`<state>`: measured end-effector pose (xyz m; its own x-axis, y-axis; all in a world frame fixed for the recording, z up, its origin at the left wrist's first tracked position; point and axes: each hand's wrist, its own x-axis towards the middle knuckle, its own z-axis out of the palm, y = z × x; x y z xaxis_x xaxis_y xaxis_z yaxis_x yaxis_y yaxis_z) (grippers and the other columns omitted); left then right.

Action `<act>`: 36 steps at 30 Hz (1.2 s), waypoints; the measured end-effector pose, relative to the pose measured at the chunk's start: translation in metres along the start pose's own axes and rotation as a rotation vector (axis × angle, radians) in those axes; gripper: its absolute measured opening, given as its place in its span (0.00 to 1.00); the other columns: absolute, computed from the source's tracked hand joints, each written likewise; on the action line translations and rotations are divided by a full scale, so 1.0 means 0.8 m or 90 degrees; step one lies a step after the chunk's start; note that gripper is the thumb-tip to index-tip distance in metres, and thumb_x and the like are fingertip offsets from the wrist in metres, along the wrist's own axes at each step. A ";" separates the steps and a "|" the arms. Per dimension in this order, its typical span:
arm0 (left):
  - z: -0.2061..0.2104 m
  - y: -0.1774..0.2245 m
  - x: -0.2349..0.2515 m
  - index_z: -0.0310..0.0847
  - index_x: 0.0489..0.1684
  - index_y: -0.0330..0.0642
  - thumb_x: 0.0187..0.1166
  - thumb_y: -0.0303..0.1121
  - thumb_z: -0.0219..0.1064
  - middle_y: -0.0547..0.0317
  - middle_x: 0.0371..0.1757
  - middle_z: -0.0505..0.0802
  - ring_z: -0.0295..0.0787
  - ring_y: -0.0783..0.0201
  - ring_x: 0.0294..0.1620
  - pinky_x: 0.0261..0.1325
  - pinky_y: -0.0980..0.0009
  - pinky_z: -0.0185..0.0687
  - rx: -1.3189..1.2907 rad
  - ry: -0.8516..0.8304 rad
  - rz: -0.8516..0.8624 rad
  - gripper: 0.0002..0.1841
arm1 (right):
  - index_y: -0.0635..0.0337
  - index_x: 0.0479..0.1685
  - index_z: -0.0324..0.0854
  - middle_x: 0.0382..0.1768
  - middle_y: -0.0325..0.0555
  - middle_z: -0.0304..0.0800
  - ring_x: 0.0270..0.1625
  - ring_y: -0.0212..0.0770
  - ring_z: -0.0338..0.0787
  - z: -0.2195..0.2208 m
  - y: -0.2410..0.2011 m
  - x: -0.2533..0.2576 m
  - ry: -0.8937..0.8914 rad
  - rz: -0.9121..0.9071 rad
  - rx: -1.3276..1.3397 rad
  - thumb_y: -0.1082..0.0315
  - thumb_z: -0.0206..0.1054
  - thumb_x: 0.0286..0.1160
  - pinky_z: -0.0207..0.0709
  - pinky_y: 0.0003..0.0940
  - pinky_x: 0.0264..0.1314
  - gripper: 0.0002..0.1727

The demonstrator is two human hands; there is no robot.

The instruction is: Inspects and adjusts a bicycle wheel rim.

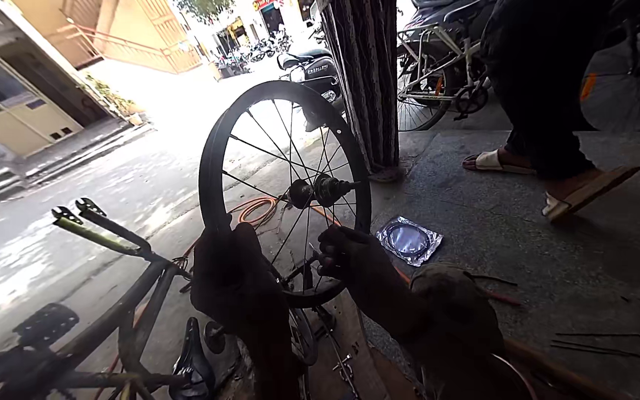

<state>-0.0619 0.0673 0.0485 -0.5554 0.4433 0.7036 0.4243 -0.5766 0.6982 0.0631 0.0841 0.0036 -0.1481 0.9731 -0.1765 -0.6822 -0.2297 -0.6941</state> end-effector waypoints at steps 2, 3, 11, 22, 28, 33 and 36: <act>0.000 0.000 0.006 0.84 0.58 0.37 0.79 0.30 0.71 0.70 0.28 0.86 0.77 0.78 0.16 0.14 0.82 0.73 -0.009 0.000 0.014 0.13 | 0.62 0.44 0.86 0.25 0.41 0.81 0.22 0.30 0.80 -0.002 -0.004 0.000 -0.016 -0.008 0.009 0.59 0.59 0.89 0.82 0.25 0.28 0.16; -0.004 -0.003 0.010 0.84 0.58 0.37 0.79 0.31 0.71 0.70 0.28 0.87 0.77 0.78 0.16 0.14 0.81 0.74 -0.012 0.004 0.021 0.14 | 0.60 0.43 0.86 0.23 0.38 0.80 0.19 0.27 0.77 -0.007 -0.006 -0.001 -0.021 -0.012 0.014 0.58 0.58 0.90 0.77 0.21 0.24 0.17; -0.041 0.024 0.045 0.80 0.55 0.39 0.78 0.42 0.70 0.71 0.25 0.83 0.74 0.75 0.14 0.11 0.78 0.72 -0.020 -0.067 0.084 0.18 | 0.64 0.47 0.84 0.23 0.48 0.89 0.22 0.36 0.89 -0.007 -0.008 -0.008 -0.082 -0.139 -0.159 0.63 0.50 0.94 0.87 0.30 0.29 0.18; -0.048 0.021 0.039 0.79 0.61 0.41 0.86 0.38 0.62 0.68 0.22 0.81 0.70 0.74 0.08 0.07 0.80 0.68 -0.103 -0.054 -0.042 0.14 | 0.58 0.41 0.87 0.32 0.40 0.88 0.33 0.33 0.88 -0.038 0.001 0.009 -0.258 -0.413 -0.431 0.65 0.64 0.85 0.86 0.26 0.33 0.09; -0.029 0.023 0.018 0.81 0.62 0.36 0.81 0.35 0.69 0.68 0.28 0.85 0.75 0.76 0.14 0.11 0.81 0.72 -0.013 -0.007 -0.012 0.17 | 0.53 0.30 0.83 0.20 0.36 0.72 0.20 0.26 0.69 -0.018 0.035 0.008 -0.149 -0.253 -0.165 0.57 0.61 0.88 0.66 0.20 0.23 0.16; -0.010 0.017 -0.004 0.83 0.55 0.28 0.74 0.28 0.73 0.71 0.35 0.90 0.84 0.86 0.30 0.33 0.87 0.82 0.058 0.045 0.066 0.16 | 0.53 0.18 0.79 0.12 0.33 0.64 0.14 0.25 0.61 -0.014 0.050 0.017 -0.035 -0.258 -0.135 0.56 0.61 0.88 0.55 0.20 0.17 0.23; -0.012 0.016 -0.010 0.81 0.58 0.26 0.75 0.26 0.70 0.69 0.35 0.89 0.83 0.86 0.28 0.31 0.89 0.79 0.032 0.046 0.031 0.16 | 0.53 0.17 0.80 0.13 0.32 0.68 0.15 0.24 0.62 -0.020 0.048 0.020 -0.048 -0.325 -0.206 0.59 0.56 0.89 0.57 0.20 0.18 0.24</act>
<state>-0.0587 0.0499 0.0506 -0.5825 0.3636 0.7270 0.4865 -0.5605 0.6702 0.0463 0.0904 -0.0371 0.0818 0.9577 0.2758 -0.4307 0.2835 -0.8568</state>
